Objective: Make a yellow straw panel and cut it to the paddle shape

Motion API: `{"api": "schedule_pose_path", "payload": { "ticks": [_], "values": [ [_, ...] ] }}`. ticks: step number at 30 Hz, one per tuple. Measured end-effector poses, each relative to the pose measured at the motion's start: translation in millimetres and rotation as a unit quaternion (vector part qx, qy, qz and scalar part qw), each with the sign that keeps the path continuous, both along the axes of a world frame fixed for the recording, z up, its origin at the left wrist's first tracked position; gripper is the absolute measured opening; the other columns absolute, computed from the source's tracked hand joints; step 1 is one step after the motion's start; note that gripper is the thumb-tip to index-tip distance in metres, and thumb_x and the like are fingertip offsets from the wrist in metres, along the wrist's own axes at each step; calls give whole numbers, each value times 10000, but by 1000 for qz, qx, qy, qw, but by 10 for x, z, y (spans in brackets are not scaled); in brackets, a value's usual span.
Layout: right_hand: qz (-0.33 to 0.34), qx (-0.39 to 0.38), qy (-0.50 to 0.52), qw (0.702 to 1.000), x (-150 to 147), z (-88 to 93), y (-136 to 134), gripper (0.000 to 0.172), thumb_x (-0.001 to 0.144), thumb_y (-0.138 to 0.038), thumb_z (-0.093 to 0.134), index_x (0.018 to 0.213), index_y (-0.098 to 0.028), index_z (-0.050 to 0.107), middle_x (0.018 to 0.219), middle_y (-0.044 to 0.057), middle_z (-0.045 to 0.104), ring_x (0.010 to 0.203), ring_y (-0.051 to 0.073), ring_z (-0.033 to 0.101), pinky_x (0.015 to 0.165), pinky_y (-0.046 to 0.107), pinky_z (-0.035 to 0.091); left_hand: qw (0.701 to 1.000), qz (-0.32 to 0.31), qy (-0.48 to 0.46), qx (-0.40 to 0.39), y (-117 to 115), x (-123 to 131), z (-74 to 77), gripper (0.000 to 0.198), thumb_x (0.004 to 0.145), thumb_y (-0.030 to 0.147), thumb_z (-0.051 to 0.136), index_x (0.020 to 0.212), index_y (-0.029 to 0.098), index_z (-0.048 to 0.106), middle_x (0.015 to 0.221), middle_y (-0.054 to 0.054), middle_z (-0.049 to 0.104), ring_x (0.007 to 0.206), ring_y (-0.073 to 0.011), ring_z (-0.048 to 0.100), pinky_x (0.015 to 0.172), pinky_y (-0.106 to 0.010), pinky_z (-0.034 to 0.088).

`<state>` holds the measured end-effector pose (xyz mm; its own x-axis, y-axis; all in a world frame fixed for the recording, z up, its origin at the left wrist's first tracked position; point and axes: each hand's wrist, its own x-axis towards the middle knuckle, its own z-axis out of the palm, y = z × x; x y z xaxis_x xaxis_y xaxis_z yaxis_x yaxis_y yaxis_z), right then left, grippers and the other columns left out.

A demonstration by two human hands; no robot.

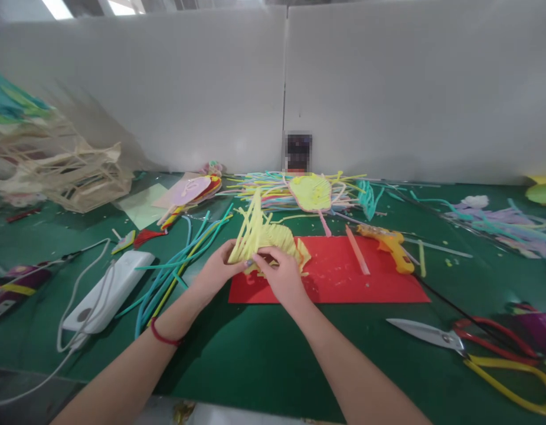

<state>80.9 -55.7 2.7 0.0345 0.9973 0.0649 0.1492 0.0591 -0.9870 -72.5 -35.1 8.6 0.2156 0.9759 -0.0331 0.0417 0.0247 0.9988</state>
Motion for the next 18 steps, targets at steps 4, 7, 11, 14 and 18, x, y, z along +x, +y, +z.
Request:
{"api": "schedule_pose_path", "payload": {
  "ticks": [4,7,11,14,18],
  "values": [
    [15,-17,18,1000,2,-32,-13,243,759,-444,601,799,-205,620,555,-31,522,431,95,443,366,225,361,999,10,35,-2,-28,-28,39,259,748,389,618,891,173,604,916,-43,677,839,-192,617,774,-321,487],
    [13,-35,48,998,-14,-55,-27,268,769,-459,589,843,-203,610,570,-28,532,421,96,451,356,230,365,999,13,51,12,-28,-48,46,237,754,393,612,821,166,631,833,-34,682,792,-194,622,760,-320,493],
    [12,-54,79,995,-48,-76,-46,273,779,-461,579,871,-204,576,584,-31,538,387,91,439,333,237,368,999,-3,48,19,-18,-37,33,226,718,365,651,829,169,637,864,-42,699,832,-210,643,791,-336,505],
    [-8,-44,102,994,-59,-80,-44,269,768,-461,592,859,-211,549,635,-17,551,451,109,498,334,227,374,1000,-7,25,9,-16,-26,22,238,691,335,679,860,177,622,899,-43,705,879,-213,652,808,-335,512],
    [-28,-32,117,992,-44,-77,-26,277,746,-463,616,812,-209,526,676,-7,564,493,105,510,352,212,379,999,33,9,8,-10,-45,16,270,684,320,697,893,174,605,925,-49,699,895,-213,651,831,-348,510]
  ]
}}
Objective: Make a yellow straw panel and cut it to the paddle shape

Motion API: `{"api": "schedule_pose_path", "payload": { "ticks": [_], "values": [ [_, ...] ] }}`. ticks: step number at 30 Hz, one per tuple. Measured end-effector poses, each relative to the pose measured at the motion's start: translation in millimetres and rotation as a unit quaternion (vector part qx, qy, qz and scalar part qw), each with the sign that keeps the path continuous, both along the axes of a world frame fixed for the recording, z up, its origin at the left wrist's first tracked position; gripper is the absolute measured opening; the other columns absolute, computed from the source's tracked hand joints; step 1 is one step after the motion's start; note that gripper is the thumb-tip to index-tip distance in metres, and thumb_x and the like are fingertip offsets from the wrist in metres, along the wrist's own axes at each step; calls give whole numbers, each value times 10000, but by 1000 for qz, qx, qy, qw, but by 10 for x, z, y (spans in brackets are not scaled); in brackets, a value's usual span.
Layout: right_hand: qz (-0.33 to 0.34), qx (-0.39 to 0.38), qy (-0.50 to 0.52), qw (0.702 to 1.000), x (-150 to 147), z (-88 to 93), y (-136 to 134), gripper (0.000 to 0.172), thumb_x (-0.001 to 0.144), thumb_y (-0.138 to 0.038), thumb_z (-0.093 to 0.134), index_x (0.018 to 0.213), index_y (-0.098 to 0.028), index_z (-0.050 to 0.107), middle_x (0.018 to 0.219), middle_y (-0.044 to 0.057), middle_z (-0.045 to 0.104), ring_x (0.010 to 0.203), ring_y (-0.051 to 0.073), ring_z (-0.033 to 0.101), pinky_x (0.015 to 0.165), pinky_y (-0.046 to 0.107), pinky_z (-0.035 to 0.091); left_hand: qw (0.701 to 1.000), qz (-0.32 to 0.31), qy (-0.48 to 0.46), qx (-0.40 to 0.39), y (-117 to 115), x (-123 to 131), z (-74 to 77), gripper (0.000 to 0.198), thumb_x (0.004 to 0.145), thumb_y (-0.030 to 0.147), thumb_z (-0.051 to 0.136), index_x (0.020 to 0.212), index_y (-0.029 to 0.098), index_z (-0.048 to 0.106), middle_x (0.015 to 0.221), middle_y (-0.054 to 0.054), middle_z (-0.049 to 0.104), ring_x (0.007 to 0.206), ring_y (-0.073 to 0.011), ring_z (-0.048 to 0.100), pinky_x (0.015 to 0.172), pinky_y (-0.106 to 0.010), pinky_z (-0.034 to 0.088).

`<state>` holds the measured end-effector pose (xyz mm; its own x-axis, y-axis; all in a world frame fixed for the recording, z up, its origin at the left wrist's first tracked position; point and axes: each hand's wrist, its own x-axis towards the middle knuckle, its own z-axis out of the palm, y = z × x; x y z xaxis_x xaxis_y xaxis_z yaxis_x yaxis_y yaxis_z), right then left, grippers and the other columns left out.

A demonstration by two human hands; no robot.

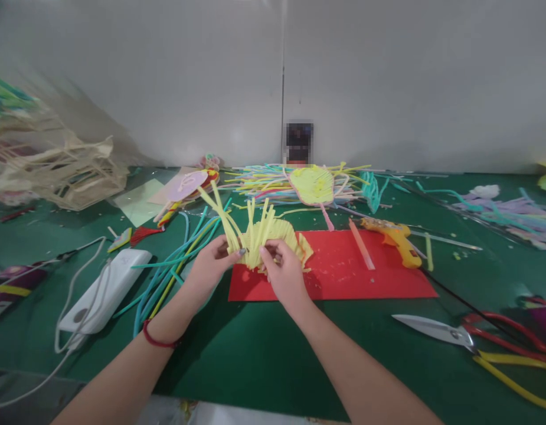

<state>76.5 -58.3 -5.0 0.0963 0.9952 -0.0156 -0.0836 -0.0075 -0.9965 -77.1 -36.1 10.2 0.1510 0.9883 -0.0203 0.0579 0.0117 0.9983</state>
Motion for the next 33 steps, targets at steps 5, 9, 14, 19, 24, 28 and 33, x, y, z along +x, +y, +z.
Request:
{"api": "schedule_pose_path", "payload": {
  "ticks": [5,9,14,19,24,28,33],
  "values": [
    [4,18,-17,1000,26,-6,3,241,781,-440,588,806,-208,529,663,-14,557,485,95,494,391,217,390,1000,10,-1,3,-10,-6,23,277,688,330,704,894,178,596,926,-49,690,893,-211,647,845,-360,504],
    [12,57,-84,995,26,10,-21,183,811,-386,563,827,-204,571,748,16,604,594,120,564,502,244,461,999,-47,-7,-13,-23,38,29,340,670,312,706,958,181,583,981,-61,688,934,-222,641,837,-352,501],
    [2,149,-176,973,14,20,-26,112,806,-288,568,771,-196,619,805,33,638,672,132,597,557,245,478,992,-84,98,18,-32,53,35,308,665,330,691,916,160,639,915,-48,694,869,-233,625,771,-331,496],
    [-10,166,-186,968,10,12,-20,105,818,-280,573,763,-198,610,787,26,653,654,124,603,538,226,475,992,-45,122,8,-43,15,71,353,710,385,653,972,148,650,900,-41,698,820,-208,623,732,-299,490],
    [-8,177,-202,963,6,28,-48,126,837,-281,549,768,-191,607,786,30,653,642,124,604,524,222,472,991,-30,125,19,-27,4,36,338,709,346,646,986,154,651,927,-46,704,841,-212,630,747,-302,491],
    [-12,175,-219,960,0,49,-69,109,833,-268,550,807,-190,622,763,24,668,604,117,592,513,219,468,991,-12,132,36,-16,3,30,294,688,307,653,940,155,643,946,-46,695,859,-210,622,766,-299,478],
    [-21,199,-245,949,7,46,-67,105,844,-256,534,785,-189,588,770,30,652,614,115,587,497,212,455,982,-29,178,54,-40,15,89,204,718,314,608,843,154,633,796,-24,668,729,-172,588,677,-273,462]
  ]
}}
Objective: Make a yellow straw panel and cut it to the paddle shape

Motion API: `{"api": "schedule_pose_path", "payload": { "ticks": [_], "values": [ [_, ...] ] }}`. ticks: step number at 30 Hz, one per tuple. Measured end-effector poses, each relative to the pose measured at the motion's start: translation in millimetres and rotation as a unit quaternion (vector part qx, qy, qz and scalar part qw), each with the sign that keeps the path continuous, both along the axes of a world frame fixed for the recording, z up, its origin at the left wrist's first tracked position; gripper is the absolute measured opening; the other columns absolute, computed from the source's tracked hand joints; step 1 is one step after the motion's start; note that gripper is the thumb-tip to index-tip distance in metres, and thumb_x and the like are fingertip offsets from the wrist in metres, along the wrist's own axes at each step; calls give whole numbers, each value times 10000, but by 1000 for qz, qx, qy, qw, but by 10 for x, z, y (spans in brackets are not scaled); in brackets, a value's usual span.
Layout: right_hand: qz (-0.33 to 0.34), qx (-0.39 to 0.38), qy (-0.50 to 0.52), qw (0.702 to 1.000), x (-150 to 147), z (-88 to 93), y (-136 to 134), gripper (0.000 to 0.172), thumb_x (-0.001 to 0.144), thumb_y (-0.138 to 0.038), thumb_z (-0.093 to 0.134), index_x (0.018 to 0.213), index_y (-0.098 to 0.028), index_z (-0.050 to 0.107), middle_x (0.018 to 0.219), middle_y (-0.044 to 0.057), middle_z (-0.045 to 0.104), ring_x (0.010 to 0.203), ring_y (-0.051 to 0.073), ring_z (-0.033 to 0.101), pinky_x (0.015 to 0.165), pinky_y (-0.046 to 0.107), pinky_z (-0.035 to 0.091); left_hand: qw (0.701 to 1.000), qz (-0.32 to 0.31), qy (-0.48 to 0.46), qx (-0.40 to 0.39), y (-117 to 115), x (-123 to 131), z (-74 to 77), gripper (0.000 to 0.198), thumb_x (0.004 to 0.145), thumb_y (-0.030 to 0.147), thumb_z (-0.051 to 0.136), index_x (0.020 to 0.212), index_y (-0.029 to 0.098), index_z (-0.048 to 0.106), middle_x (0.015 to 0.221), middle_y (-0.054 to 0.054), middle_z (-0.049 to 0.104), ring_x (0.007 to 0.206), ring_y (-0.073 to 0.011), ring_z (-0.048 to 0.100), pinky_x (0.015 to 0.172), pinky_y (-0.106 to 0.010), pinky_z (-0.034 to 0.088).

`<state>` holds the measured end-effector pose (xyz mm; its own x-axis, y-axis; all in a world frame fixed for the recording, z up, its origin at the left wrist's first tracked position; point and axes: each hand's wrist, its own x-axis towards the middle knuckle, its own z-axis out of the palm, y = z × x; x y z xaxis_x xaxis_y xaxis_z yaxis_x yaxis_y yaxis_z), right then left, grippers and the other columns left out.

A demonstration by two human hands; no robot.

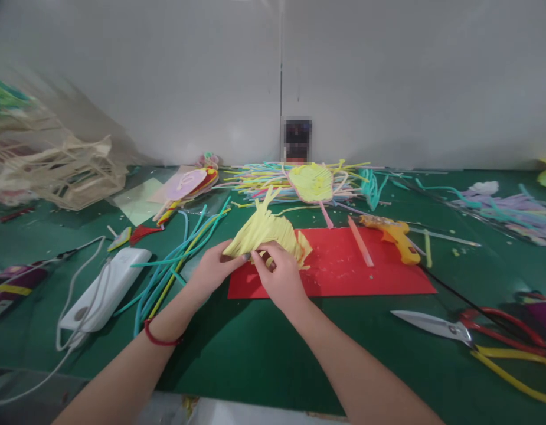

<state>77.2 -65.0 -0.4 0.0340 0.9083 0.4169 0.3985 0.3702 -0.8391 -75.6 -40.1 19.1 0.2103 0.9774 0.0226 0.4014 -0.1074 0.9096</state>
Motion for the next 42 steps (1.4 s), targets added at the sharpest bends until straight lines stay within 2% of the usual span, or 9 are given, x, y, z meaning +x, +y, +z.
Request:
{"api": "schedule_pose_path", "payload": {
  "ticks": [5,11,16,24,31,37,42],
  "values": [
    [9,12,-31,999,16,18,-7,105,853,-256,511,796,-194,575,766,31,628,614,117,575,495,215,451,996,5,39,77,-25,20,20,134,720,289,593,689,160,606,800,-20,643,727,-151,562,676,-249,445],
    [24,-75,76,994,-13,13,2,188,823,-387,567,811,-199,571,786,36,635,682,144,610,474,217,458,1000,12,-4,22,-20,42,32,222,690,280,616,861,151,678,809,-21,696,773,-192,610,685,-270,473],
    [40,-135,151,979,-24,-32,18,237,829,-442,548,775,-215,508,699,-4,575,568,120,569,423,221,428,999,16,-42,-23,-18,43,-3,274,675,327,636,880,152,685,854,-35,719,799,-217,633,718,-303,494],
    [43,-155,190,968,-51,-24,5,257,851,-447,527,769,-216,449,654,-34,532,467,81,508,364,200,425,980,44,-157,-118,-58,107,-89,441,651,420,699,989,144,639,968,-74,712,835,-223,646,733,-318,509],
    [47,-163,241,956,-57,-27,3,266,826,-469,552,828,-219,460,748,-3,568,676,140,623,402,208,533,971,65,-194,-120,-83,144,-40,432,626,415,725,948,139,642,954,-77,716,833,-223,649,742,-323,507],
    [39,-172,257,950,-43,-29,12,273,831,-478,537,871,-225,444,808,4,566,694,139,641,409,210,554,972,80,-203,-90,-53,119,-66,448,669,420,705,1001,130,625,1054,-104,697,927,-243,641,820,-352,497],
    [47,-173,277,944,-49,-7,16,277,822,-474,548,868,-227,431,784,-2,569,705,160,676,398,205,542,976,108,-181,-62,-23,74,-93,430,696,413,685,1010,128,615,1060,-109,689,925,-234,638,797,-333,496]
  ]
}}
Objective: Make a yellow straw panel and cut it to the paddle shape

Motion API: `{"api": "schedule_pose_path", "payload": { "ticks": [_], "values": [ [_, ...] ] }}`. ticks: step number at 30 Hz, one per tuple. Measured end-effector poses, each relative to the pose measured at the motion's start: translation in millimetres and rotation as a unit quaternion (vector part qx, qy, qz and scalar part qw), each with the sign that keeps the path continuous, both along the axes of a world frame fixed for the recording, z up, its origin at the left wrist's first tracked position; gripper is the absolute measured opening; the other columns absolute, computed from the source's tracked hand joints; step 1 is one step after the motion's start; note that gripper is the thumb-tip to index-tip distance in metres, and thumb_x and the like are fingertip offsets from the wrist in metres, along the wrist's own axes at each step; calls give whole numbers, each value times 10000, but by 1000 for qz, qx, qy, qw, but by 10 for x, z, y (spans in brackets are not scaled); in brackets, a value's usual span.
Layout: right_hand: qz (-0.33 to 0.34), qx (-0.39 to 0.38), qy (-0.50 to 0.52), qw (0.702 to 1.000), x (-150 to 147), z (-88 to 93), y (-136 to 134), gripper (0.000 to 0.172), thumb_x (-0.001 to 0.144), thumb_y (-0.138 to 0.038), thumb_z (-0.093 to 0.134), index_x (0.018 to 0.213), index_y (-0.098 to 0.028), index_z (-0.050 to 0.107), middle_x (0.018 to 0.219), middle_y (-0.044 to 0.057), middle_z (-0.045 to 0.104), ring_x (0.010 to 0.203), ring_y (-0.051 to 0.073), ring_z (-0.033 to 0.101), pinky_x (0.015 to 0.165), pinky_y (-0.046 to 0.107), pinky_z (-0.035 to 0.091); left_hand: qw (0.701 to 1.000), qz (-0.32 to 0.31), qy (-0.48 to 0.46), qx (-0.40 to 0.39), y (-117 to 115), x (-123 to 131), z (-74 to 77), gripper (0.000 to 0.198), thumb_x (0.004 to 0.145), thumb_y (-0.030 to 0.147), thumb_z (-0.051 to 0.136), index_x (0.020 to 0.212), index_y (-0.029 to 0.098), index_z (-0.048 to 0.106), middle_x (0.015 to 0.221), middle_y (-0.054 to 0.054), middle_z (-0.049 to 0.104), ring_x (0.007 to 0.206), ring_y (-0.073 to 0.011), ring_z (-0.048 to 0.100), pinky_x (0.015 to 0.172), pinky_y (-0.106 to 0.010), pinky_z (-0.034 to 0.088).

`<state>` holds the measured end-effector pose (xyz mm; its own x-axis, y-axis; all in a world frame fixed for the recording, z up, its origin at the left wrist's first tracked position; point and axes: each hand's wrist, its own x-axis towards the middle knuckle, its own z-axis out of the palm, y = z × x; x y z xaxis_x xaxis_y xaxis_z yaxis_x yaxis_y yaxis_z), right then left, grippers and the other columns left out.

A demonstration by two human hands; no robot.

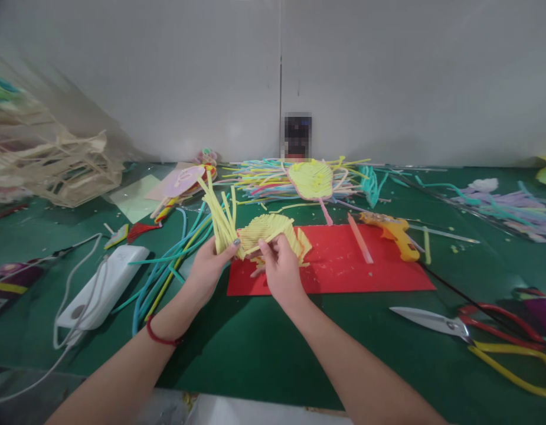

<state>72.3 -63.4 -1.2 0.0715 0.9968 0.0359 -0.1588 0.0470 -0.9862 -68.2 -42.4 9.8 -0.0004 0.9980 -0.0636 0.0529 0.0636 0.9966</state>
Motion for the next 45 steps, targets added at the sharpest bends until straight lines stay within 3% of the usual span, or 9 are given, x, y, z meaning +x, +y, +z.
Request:
{"api": "schedule_pose_path", "payload": {
  "ticks": [7,11,13,17,24,31,37,41,45],
  "values": [
    [-24,5,17,1000,26,11,11,275,826,-481,537,839,-242,402,797,9,606,727,188,679,379,242,531,997,63,21,27,47,-71,26,343,696,395,655,935,151,623,866,-48,687,751,-174,616,652,-274,484],
    [-54,2,17,998,90,36,44,287,821,-477,548,824,-238,390,836,18,624,730,183,682,390,241,535,983,100,149,49,153,-249,96,241,727,383,613,840,170,617,735,-17,647,643,-155,564,585,-265,443],
    [-54,0,19,998,95,39,49,289,826,-477,544,836,-232,392,811,8,621,699,165,683,390,219,530,956,80,274,62,188,-329,125,169,754,341,589,815,185,610,713,-17,640,641,-172,567,585,-276,430],
    [-25,1,22,999,64,25,37,295,826,-482,546,847,-230,394,725,-15,610,645,149,678,393,201,529,864,75,494,67,189,-388,80,141,800,242,510,895,184,597,768,-70,644,706,-245,610,599,-321,418],
    [-50,0,-4,999,147,86,90,313,760,-474,629,738,-210,461,626,-35,555,549,99,582,382,186,505,763,155,596,194,100,-277,32,346,802,230,533,1135,143,557,1139,-178,582,1036,-336,552,812,-430,434],
    [-44,2,-19,999,476,194,-2,345,712,-483,675,644,-202,485,540,-47,517,481,84,490,365,185,425,817,27,478,320,-185,215,225,184,899,179,431,954,197,606,997,-64,623,962,-207,571,824,-346,403],
    [-66,-2,-42,997,779,188,-89,347,712,-498,671,659,-202,498,537,-31,563,458,92,501,373,200,419,804,-3,489,338,-267,545,271,78,879,219,507,883,199,582,939,-54,634,922,-208,572,800,-334,389],
    [-82,-11,-36,996,903,149,-82,348,701,-493,684,654,-202,498,530,-31,566,448,90,498,362,195,409,786,-9,524,327,-186,495,288,78,860,188,523,792,201,560,839,-34,633,848,-206,583,778,-332,395],
    [-91,-21,-26,995,942,99,-73,348,705,-487,685,656,-196,500,529,-36,565,435,82,493,362,191,401,751,23,603,266,-27,204,240,104,847,170,491,797,186,580,855,-75,617,844,-249,579,747,-359,419]
  ]
}}
